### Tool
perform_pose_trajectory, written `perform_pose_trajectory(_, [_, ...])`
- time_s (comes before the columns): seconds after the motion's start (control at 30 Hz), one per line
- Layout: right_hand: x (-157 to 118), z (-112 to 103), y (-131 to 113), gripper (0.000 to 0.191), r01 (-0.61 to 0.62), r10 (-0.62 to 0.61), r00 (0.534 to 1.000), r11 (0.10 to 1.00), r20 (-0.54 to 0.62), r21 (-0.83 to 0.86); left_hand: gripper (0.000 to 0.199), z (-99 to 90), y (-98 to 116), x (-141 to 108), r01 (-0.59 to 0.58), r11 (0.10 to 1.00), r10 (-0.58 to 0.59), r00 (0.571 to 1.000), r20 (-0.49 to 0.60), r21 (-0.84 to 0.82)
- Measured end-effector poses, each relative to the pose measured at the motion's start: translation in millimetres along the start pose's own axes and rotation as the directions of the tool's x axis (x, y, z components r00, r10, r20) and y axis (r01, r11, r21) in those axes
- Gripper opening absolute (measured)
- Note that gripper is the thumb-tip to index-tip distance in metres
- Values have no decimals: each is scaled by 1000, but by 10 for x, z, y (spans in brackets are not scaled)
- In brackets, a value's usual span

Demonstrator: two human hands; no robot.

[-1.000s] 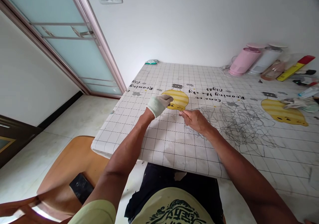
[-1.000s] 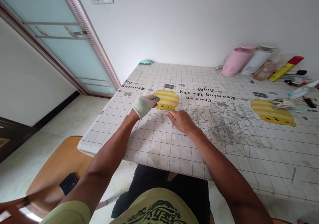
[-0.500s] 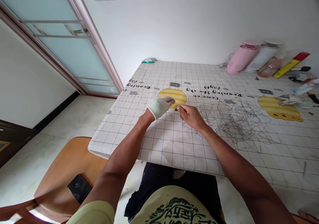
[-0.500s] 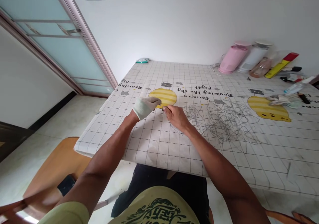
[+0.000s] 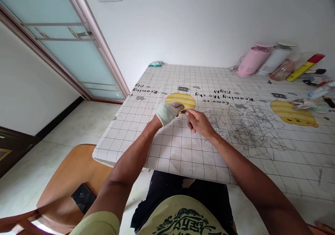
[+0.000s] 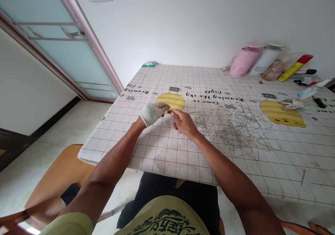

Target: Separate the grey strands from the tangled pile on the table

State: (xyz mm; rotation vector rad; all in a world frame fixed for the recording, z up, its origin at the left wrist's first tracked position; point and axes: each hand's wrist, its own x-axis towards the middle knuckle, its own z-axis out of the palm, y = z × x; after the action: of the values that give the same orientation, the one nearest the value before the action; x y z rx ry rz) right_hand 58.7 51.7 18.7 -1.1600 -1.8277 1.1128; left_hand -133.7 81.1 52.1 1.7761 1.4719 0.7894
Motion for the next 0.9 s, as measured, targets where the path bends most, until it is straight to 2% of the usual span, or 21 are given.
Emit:
perform_pose_trajectory(0.13, [-2,-109,-8,57,-48,26,995,972,98,231,28,-77,10,-1,54,995,-59,997,-59,-80])
perform_pose_trajectory(0.27, [23,-233,21,54,-4,-16,998,956,67,292,30,-146,17,-20,55,994,-62,995,-74,-96])
perform_pose_trajectory(0.4, [31,-284,42,46,22,-41,995,977,87,214,30,-159,-2,-13,60,994,-67,995,-76,-92])
perform_pose_trajectory(0.53, [-1,-302,25,31,-50,32,988,992,153,117,29,-170,-62,34,60,992,-73,991,-113,-109])
perform_pose_trajectory(0.67, [-27,-312,-5,24,-83,79,987,996,141,26,26,-200,-111,88,71,987,-93,984,-153,-148])
perform_pose_trajectory(0.77, [-37,-309,-24,22,-60,65,993,997,99,-52,24,-206,-117,101,77,987,-101,979,-176,-140])
perform_pose_trajectory(0.9, [-48,-302,-24,24,41,-29,997,988,78,-150,25,-200,-99,83,67,991,-89,978,-191,-116])
